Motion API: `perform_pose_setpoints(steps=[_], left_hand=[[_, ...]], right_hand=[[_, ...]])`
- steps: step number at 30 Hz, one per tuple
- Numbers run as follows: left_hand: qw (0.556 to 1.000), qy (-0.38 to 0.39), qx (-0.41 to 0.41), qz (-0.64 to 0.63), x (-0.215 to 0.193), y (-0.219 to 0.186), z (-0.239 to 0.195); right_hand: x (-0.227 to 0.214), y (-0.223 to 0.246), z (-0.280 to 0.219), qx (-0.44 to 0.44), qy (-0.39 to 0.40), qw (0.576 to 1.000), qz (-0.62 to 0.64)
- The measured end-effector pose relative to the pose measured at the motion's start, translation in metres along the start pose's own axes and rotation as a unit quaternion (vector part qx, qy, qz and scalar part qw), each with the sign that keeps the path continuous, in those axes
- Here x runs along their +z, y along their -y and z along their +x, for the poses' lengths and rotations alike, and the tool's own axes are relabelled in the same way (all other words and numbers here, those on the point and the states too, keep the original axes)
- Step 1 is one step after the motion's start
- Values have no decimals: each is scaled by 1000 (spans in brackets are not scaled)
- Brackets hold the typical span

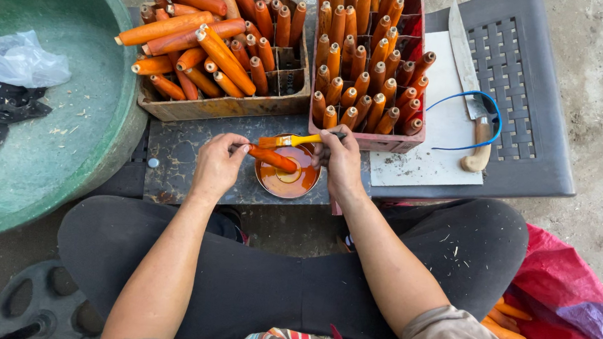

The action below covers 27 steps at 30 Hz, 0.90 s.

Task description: The person sits cross-legged and repeatedly picks up hollow orange cylinders from a crate, dips a brush into a small bowl of orange liquid, and coats each cylinder before placing it into a second crate. The process is repeated continuously throughout the clip.

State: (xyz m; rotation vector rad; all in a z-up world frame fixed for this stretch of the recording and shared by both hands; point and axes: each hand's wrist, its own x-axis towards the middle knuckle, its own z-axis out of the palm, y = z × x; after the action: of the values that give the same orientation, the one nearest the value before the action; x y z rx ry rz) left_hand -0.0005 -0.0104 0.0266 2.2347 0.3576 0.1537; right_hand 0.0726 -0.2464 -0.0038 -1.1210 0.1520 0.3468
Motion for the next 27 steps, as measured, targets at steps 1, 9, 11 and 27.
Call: perform_pose_setpoints(steps=[1,9,11,27], left_hand=[[1000,7,-10,0,0,-1,-1],[1000,4,30,1,-1,0,-4],[1000,4,21,-4,0,1,-3],[997,-22,69,33,12,22,3]], right_hand=[[1,0,0,5,0,1000,5],[0,-14,1,6,9,999,-31],[-4,-21,3,1,4,999,-49],[-24,-33,15,-154,-26,801,-578]])
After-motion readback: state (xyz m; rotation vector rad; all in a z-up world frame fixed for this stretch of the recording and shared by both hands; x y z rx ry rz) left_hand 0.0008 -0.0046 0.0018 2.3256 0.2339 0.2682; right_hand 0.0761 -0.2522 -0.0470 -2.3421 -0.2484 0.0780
